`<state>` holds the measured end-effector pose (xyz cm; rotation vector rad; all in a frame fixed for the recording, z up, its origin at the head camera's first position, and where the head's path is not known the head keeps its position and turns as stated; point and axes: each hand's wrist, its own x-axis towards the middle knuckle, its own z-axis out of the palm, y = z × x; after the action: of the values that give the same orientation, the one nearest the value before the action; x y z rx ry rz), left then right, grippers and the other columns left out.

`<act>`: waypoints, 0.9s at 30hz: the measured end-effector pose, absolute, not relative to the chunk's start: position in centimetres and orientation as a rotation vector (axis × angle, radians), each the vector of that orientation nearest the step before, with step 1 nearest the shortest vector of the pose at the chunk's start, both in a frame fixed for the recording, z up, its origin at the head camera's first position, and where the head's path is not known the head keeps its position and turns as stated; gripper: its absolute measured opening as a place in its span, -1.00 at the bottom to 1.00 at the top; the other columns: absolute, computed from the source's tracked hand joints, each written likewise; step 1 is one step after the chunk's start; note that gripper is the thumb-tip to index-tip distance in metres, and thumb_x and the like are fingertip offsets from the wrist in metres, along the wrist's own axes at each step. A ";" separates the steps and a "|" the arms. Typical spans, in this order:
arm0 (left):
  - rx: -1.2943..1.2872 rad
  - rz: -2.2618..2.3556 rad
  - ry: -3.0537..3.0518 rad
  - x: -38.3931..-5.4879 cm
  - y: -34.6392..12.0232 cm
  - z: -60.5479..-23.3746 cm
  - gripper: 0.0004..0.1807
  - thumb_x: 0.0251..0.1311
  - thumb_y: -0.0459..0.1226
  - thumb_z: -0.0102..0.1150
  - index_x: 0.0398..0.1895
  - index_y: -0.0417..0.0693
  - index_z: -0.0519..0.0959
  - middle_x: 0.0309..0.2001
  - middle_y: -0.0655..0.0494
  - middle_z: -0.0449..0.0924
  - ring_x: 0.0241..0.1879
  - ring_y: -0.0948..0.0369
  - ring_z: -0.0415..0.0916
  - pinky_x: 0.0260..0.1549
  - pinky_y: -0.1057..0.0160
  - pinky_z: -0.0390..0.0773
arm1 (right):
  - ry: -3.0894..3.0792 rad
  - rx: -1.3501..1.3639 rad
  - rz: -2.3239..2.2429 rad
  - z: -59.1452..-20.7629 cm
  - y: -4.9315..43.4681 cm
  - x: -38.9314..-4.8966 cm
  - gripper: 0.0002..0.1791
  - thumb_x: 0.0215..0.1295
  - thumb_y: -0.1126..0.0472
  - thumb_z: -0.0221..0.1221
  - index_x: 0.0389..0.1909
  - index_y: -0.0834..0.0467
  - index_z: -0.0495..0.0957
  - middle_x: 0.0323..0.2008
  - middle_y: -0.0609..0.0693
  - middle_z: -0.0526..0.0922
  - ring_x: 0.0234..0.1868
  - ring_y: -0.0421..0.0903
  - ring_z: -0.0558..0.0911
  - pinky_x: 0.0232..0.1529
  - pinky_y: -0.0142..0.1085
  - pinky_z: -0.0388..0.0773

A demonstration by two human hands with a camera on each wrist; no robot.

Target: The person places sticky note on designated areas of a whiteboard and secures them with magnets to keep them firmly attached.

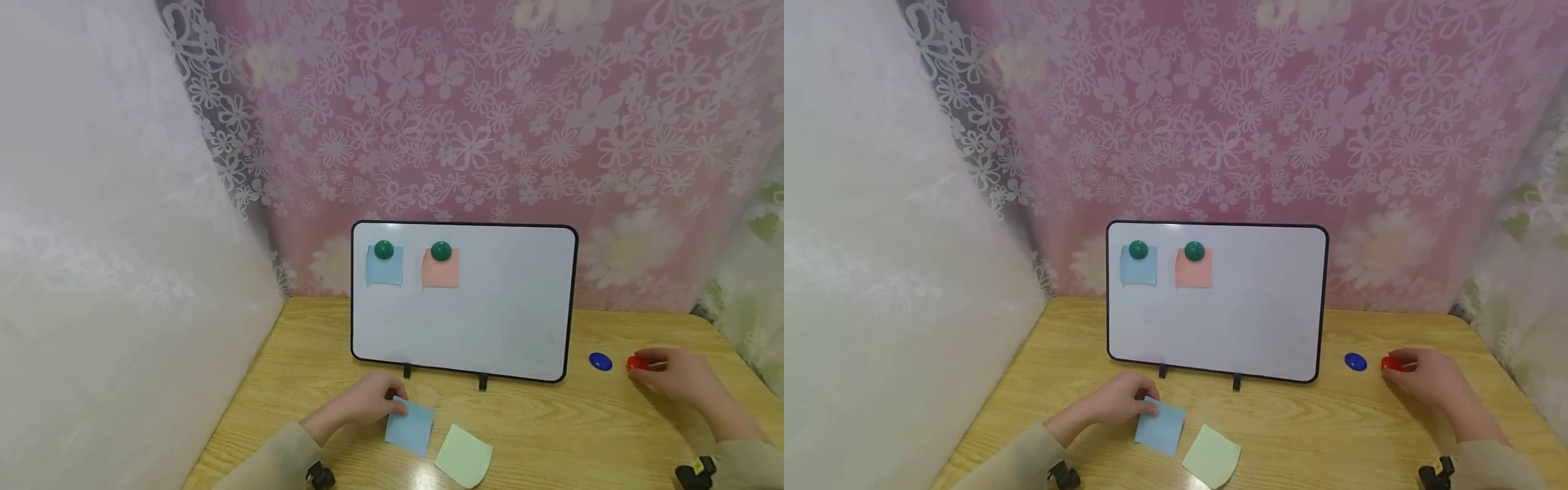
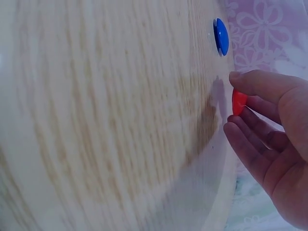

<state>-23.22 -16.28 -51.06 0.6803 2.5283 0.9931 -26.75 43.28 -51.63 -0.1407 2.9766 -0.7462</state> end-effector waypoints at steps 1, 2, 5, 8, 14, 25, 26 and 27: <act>0.681 1.006 2.532 -23.2 -16.3 -51.1 -0.92 0.30 -0.31 0.51 -0.22 -0.07 0.76 -0.28 0.32 0.66 -0.27 0.40 0.50 -0.21 0.32 0.56 | 2.980 -0.142 -0.748 -51.6 43.2 -26.7 -0.25 0.40 -0.11 0.42 0.19 0.53 0.57 -0.09 0.35 0.75 -0.10 0.32 0.75 -0.15 0.22 0.69; 0.684 1.012 2.536 -23.2 -16.3 -51.1 -0.92 0.30 -0.31 0.52 -0.22 -0.07 0.77 -0.28 0.33 0.66 -0.27 0.41 0.51 -0.21 0.33 0.56 | 2.985 -0.142 -0.749 -51.7 43.2 -26.7 -0.25 0.41 -0.12 0.42 0.19 0.52 0.58 -0.09 0.35 0.75 -0.10 0.32 0.75 -0.15 0.22 0.69; 0.688 1.034 2.545 -23.3 -16.5 -51.2 -0.91 0.29 -0.30 0.53 -0.21 -0.07 0.79 -0.28 0.32 0.68 -0.27 0.42 0.52 -0.22 0.33 0.57 | 2.993 -0.144 -0.760 -51.7 43.1 -26.6 -0.25 0.42 -0.11 0.41 0.20 0.52 0.58 -0.08 0.35 0.75 -0.09 0.32 0.75 -0.15 0.22 0.69; 0.667 1.050 2.534 -23.4 -16.7 -51.2 -0.91 0.31 -0.27 0.52 -0.19 -0.03 0.80 -0.26 0.34 0.69 -0.26 0.41 0.54 -0.22 0.31 0.58 | 2.985 -0.142 -0.787 -51.6 43.0 -26.4 -0.26 0.43 -0.11 0.41 0.21 0.51 0.57 -0.06 0.35 0.75 -0.08 0.31 0.75 -0.14 0.21 0.69; 0.619 1.091 2.510 -23.5 -17.0 -51.4 -0.95 0.33 -0.27 0.50 -0.20 0.01 0.80 -0.28 0.35 0.68 -0.27 0.38 0.56 -0.25 0.29 0.58 | 2.958 -0.093 -0.831 -51.4 43.1 -25.9 -0.25 0.46 -0.11 0.38 0.25 0.51 0.55 -0.02 0.39 0.74 -0.04 0.34 0.74 -0.12 0.22 0.68; 0.585 1.135 2.495 -23.7 -17.1 -51.2 -0.97 0.37 -0.27 0.46 -0.18 0.03 0.81 -0.29 0.31 0.68 -0.31 0.31 0.57 -0.31 0.26 0.59 | 2.942 -0.058 -0.841 -51.2 43.0 -25.6 -0.22 0.47 -0.15 0.37 0.27 0.50 0.54 -0.01 0.41 0.72 -0.03 0.35 0.73 -0.19 0.13 0.71; 0.578 1.145 2.487 -23.8 -17.1 -51.1 -0.96 0.38 -0.28 0.45 -0.18 0.02 0.80 -0.29 0.30 0.68 -0.32 0.30 0.58 -0.33 0.27 0.60 | 2.947 -0.061 -0.838 -51.2 43.0 -25.6 -0.22 0.46 -0.15 0.37 0.27 0.50 0.54 -0.01 0.40 0.73 -0.04 0.34 0.73 -0.20 0.13 0.71; 0.571 1.157 2.478 -23.8 -17.1 -51.1 -0.96 0.39 -0.28 0.44 -0.17 0.00 0.80 -0.29 0.29 0.68 -0.33 0.29 0.59 -0.34 0.27 0.62 | 2.953 -0.064 -0.833 -51.2 43.0 -25.6 -0.22 0.46 -0.15 0.37 0.27 0.50 0.55 -0.02 0.39 0.73 -0.05 0.33 0.74 -0.20 0.13 0.71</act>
<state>-23.76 -17.08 -51.11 0.5708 2.4783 1.1566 -25.62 42.95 -51.23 -0.0639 2.9529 -0.8327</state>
